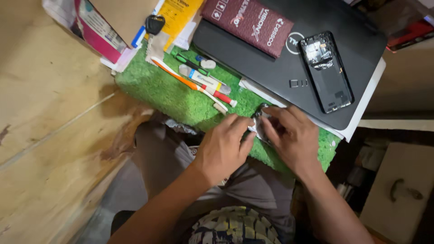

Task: The person sits at a workbench and pries the back cover off a smartphone, then works on the exposed internals, peeling the battery and using a small red tool on the phone components. The removed cover and small parts rest on a laptop beside the work mat.

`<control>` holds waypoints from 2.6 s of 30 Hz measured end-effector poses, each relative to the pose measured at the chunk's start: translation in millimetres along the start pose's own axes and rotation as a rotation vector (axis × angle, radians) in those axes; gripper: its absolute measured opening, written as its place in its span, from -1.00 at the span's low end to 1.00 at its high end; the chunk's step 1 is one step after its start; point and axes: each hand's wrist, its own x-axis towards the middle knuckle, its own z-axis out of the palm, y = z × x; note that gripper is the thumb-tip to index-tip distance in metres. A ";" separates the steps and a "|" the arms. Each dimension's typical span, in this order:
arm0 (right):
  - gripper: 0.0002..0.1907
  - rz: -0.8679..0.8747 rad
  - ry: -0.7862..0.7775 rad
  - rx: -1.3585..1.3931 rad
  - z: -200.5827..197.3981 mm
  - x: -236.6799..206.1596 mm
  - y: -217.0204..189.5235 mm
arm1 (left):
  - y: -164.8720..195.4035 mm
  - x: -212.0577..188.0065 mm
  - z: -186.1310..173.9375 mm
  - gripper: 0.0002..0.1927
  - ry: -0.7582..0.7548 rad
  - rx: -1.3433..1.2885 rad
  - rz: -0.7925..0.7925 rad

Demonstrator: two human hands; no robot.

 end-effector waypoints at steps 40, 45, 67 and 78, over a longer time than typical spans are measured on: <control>-0.83 0.203 0.021 0.048 -49.3 -3.3 -5.4 | -0.7 -5.4 1.3 -0.45 -0.054 0.243 0.094; -0.70 0.213 -0.223 -0.228 -86.2 -13.1 -0.1 | 0.8 -2.9 3.8 -0.34 -0.062 0.451 0.177; -0.02 0.099 -0.208 -0.144 -63.5 -32.4 10.7 | 9.6 10.5 2.3 -0.27 -0.128 0.524 0.033; -0.06 0.194 -0.204 -0.075 -60.4 -48.9 23.1 | 6.8 27.2 8.1 -0.70 -0.043 0.434 0.217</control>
